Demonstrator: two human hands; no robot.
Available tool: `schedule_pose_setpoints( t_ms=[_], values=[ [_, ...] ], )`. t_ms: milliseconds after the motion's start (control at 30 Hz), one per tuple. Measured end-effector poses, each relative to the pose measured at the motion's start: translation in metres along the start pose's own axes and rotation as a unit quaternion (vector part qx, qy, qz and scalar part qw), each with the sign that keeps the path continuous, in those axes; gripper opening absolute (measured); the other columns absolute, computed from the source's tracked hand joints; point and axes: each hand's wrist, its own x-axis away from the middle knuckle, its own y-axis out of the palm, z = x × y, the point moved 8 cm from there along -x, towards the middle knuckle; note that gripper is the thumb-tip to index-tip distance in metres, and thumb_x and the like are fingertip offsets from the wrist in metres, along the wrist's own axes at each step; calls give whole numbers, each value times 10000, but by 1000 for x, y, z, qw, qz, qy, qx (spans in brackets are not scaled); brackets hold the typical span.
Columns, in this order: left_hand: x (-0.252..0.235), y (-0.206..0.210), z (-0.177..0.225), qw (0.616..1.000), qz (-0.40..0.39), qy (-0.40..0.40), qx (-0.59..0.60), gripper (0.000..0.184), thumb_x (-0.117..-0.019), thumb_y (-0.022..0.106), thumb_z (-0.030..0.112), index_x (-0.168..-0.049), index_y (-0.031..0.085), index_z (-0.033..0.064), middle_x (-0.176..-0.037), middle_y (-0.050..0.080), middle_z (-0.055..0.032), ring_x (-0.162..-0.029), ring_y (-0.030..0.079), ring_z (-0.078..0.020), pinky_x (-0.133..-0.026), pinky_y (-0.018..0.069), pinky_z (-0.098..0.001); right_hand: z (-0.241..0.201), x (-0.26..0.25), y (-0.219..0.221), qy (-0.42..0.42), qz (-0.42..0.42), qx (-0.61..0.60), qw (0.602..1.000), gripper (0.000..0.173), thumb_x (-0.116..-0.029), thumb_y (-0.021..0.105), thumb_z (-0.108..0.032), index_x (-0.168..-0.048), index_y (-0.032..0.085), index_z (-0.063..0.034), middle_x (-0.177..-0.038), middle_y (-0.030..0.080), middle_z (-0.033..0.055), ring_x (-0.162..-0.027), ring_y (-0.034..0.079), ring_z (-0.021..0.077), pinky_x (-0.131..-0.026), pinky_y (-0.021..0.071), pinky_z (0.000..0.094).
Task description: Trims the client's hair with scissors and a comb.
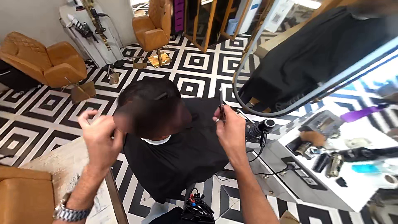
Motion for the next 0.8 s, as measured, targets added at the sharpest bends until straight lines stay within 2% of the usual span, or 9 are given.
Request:
schedule_pose_setpoints(
  t_ms=[100, 200, 267, 333, 400, 500, 600, 667, 800],
  values=[
    [35, 24, -1, 998, 11, 57, -12, 284, -1041, 567, 221, -996, 751, 9, -831, 733, -124, -854, 703, -274, -1083, 345, -610, 29, 38, 7, 108, -3, -27, 994, 145, -931, 687, -31, -1074, 664, -39, -882, 706, 102, -742, 679, 241, -675, 566, 467],
    [59, 44, -8, 996, 2, 86, -7, 246, -1033, 595, 242, -1040, 766, 64, -845, 720, -114, -853, 690, -281, -1053, 363, -612, 28, 70, 21, 175, -6, -67, 982, 190, -909, 709, -11, -1082, 651, -62, -939, 754, 52, -788, 723, 169, -719, 605, 401],
    [72, 53, -12, 995, -5, 93, 31, 263, -1038, 585, 302, -1152, 769, 153, -932, 704, -113, -949, 655, -286, -1055, 339, -596, 19, 85, 29, 210, -7, -80, 974, 216, -912, 725, -24, -1102, 638, -75, -998, 770, 39, -851, 746, 151, -771, 622, 383],
    [89, 63, -19, 993, -14, 92, 66, 328, -1036, 580, 363, -1321, 696, 248, -1040, 640, -126, -1079, 573, -304, -1069, 284, -582, 12, 99, 34, 228, 4, -76, 971, 236, -908, 720, -13, -1116, 629, -76, -1018, 772, 38, -868, 753, 151, -781, 628, 378],
    [103, 68, -31, 993, 2, 77, 91, 351, -1004, 648, 325, -1344, 684, 248, -1027, 614, -125, -1082, 548, -309, -1063, 275, -577, 6, 111, 37, 225, 16, -42, 973, 232, -906, 711, -8, -1115, 630, -70, -1008, 767, 46, -864, 745, 169, -770, 616, 402],
    [100, 60, -47, 992, 54, 53, 101, 308, -959, 720, 261, -1257, 739, 186, -930, 624, -109, -1025, 562, -299, -1059, 292, -562, -23, 112, 38, 134, 35, 112, 984, 150, -917, 652, 17, -1059, 673, -27, -918, 733, 123, -853, 718, 289, -858, 541, 541],
    [75, 38, -49, 990, 102, 58, 85, 293, -956, 728, 232, -1242, 738, 165, -921, 616, -113, -1000, 551, -292, -1017, 329, -512, -64, 92, 45, -10, 66, 289, 955, 172, -953, 563, 66, -1013, 683, -40, -917, 717, 145, -857, 712, 320, -1001, 419, 629],
    [60, 27, -49, 989, 116, 56, 71, 301, -954, 735, 226, -1247, 735, 158, -933, 620, -125, -1002, 553, -309, -982, 356, -496, -88, 69, 51, -75, 84, 360, 926, 163, -952, 563, 68, -999, 665, -49, -937, 692, 145, -907, 697, 320, -1013, 398, 637],
    [44, 13, -46, 988, 129, 58, 55, 281, -954, 735, 219, -1232, 746, 179, -933, 613, -104, -992, 548, -280, -969, 351, -473, -136, 29, 65, -154, 103, 428, 885, 177, -974, 533, 58, -1031, 650, -63, -978, 655, 127, -982, 658, 300, -1007, 376, 574]
  ],
)
